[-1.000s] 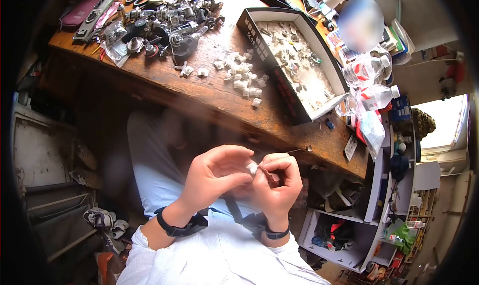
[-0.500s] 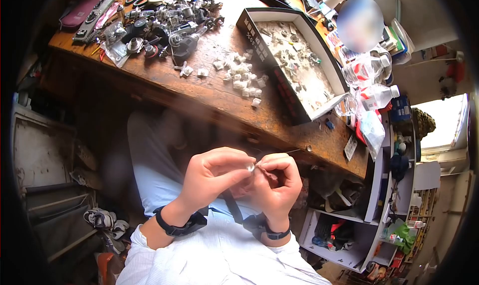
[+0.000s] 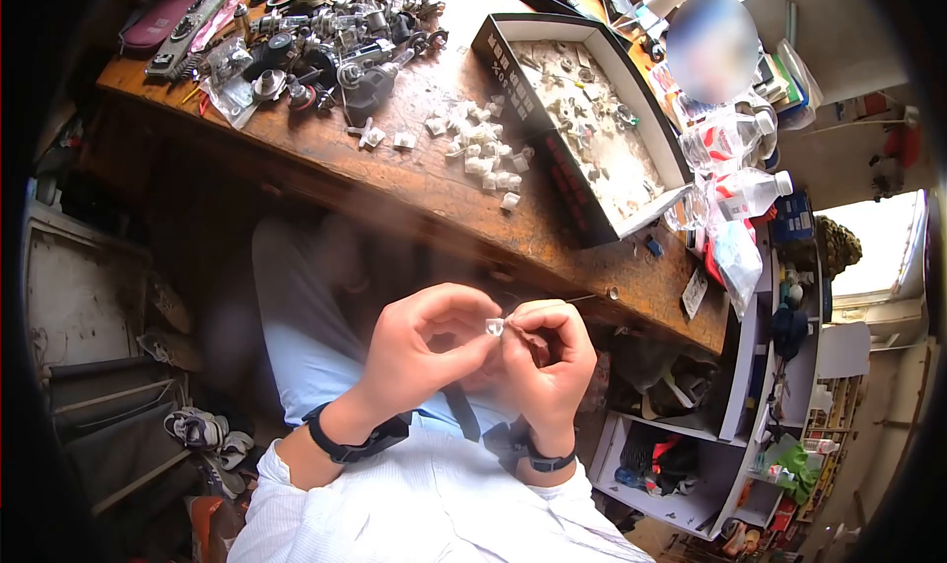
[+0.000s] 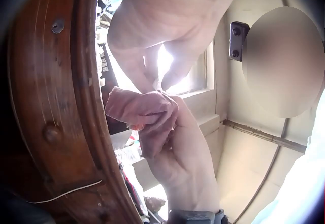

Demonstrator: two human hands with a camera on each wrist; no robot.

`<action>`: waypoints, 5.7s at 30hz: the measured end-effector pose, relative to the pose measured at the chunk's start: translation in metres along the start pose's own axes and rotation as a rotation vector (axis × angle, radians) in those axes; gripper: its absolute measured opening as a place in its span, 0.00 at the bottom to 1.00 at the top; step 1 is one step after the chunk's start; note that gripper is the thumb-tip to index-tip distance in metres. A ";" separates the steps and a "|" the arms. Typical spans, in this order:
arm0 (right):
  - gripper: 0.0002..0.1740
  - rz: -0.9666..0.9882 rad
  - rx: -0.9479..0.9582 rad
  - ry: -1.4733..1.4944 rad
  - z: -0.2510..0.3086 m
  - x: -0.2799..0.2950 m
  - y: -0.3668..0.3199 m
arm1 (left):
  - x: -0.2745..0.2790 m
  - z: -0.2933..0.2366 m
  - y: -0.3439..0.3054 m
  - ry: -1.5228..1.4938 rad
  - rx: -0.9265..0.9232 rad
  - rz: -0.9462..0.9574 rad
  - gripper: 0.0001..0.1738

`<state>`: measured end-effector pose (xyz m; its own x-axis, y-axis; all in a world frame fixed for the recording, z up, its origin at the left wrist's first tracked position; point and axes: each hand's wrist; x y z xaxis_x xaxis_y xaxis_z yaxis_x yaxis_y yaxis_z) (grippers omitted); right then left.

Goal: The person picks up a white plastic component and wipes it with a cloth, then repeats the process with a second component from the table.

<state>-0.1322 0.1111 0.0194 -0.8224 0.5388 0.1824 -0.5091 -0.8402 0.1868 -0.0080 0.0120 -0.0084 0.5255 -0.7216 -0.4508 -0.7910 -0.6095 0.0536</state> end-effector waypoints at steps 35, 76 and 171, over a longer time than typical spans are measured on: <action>0.14 0.054 0.232 -0.411 -0.005 0.005 0.002 | 0.000 -0.001 0.003 0.502 -0.307 -0.019 0.14; 0.09 0.039 0.048 -0.086 -0.001 0.001 0.000 | 0.006 0.013 -0.004 -0.177 -0.079 0.014 0.17; 0.08 -0.155 0.059 0.012 -0.011 -0.008 0.008 | 0.003 -0.005 0.009 -0.030 0.168 0.032 0.10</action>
<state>-0.1321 0.0994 0.0091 -0.7386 0.6604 0.1355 -0.6143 -0.7421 0.2680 -0.0120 0.0027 -0.0043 0.4921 -0.7280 -0.4774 -0.8495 -0.5213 -0.0807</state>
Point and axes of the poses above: each hand's wrist, its own y-axis towards the middle knuckle, its own x-axis out of the back of the hand, z = x × y, and after that the axes turned 6 degrees about z, right-handed
